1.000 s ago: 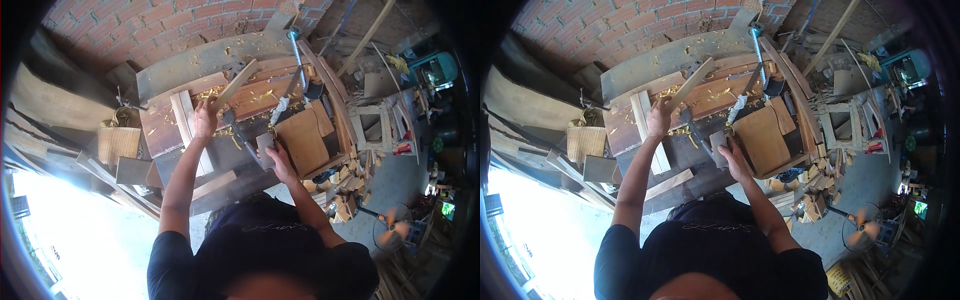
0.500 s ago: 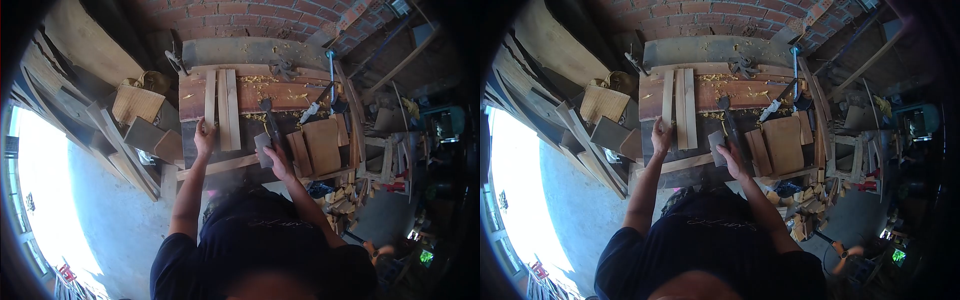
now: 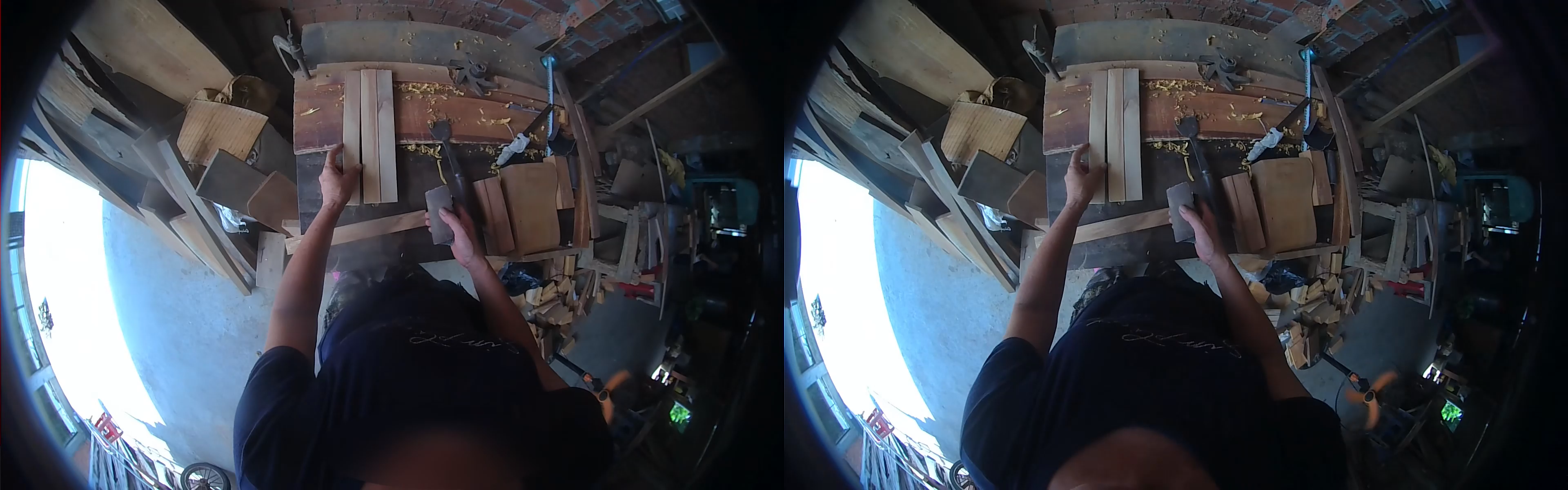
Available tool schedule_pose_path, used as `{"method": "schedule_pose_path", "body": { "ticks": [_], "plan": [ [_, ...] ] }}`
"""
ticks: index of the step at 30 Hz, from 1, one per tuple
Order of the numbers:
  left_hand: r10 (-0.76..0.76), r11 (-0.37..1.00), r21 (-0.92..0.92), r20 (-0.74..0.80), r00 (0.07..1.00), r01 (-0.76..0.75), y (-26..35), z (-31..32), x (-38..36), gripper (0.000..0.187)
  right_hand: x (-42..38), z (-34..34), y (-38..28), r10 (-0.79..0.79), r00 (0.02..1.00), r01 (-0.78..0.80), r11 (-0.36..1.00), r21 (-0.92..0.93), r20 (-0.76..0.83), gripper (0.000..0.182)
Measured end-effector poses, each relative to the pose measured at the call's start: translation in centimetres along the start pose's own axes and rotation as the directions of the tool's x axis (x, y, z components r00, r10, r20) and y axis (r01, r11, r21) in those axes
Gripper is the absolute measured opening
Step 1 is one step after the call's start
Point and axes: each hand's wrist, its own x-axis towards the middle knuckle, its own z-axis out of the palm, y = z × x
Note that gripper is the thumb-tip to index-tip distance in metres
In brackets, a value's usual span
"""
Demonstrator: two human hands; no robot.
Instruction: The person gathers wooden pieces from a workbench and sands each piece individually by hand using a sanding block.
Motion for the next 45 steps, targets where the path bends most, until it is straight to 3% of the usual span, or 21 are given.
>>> {"method": "schedule_pose_path", "body": {
  "ticks": [2,17,23,25,27,29,30,32,38,39,41,42,45],
  "plan": [
    [0.041,0.996,-0.080,0.016,0.999,-0.039,-0.1,0.2,0.2,0.065,-0.1,0.1,0.0,0.000,1.000,0.000,1.000,-0.012,-0.004,0.038],
    [0.068,0.993,-0.097,0.071,0.995,-0.061,-0.6,1.0,0.2,0.068,-0.2,-0.6,1.3,-0.013,1.000,0.013,0.999,-0.043,-0.008,0.041],
    [0.072,0.997,-0.018,0.042,0.997,-0.071,-0.2,1.1,0.0,0.068,0.5,-0.2,1.2,-0.030,0.999,0.028,0.997,-0.077,-0.022,0.043],
    [0.201,0.979,0.037,0.019,0.979,-0.201,-2.1,1.6,0.7,0.065,0.9,-0.7,1.1,-0.020,0.999,0.017,0.997,-0.081,-0.035,0.044],
    [0.236,0.948,0.223,-0.017,0.972,-0.226,-0.7,0.0,-0.5,0.062,1.2,-1.5,0.9,-0.098,0.994,0.090,0.982,-0.167,-0.045,0.036],
    [0.417,0.841,0.346,0.077,0.906,-0.416,-0.6,-1.8,-2.4,0.058,1.1,-2.3,0.3,-0.120,0.991,0.106,0.975,-0.194,-0.058,0.036],
    [0.408,0.844,0.345,0.084,0.909,-0.411,-0.4,-2.5,-3.7,0.058,0.8,-2.5,0.0,-0.109,0.992,0.095,0.976,-0.193,-0.063,0.036],
    [0.497,0.682,0.368,0.402,0.769,-0.632,-0.6,-4.0,-7.6,0.054,0.2,-2.9,-0.8,-0.100,0.990,0.085,0.986,-0.142,-0.099,0.037],
    [0.504,0.569,0.496,0.421,0.754,-0.656,-4.6,-4.1,-10.8,0.036,-0.9,-3.3,-1.1,-0.036,0.988,0.022,0.996,-0.092,-0.152,0.039],
    [0.452,0.563,0.520,0.456,0.766,-0.642,-5.2,-4.0,-10.4,0.046,-1.2,-3.1,-0.8,-0.032,0.987,0.013,0.993,-0.120,-0.160,0.039],
    [0.497,0.597,0.435,0.459,0.737,-0.674,-3.8,-4.7,-10.7,0.042,-1.4,-3.1,0.0,-0.064,0.990,0.039,0.981,-0.192,-0.129,0.047],
    [0.475,0.688,0.338,0.459,0.751,-0.642,-3.7,-5.0,-10.6,0.043,-1.5,-2.9,-0.1,-0.072,0.989,0.039,0.971,-0.237,-0.131,0.049],
    [0.385,0.860,0.193,0.362,0.849,-0.472,-1.3,-6.3,-10.4,0.046,-1.7,-2.7,-0.1,-0.137,0.981,0.082,0.937,-0.340,-0.140,0.051]
  ]
}}
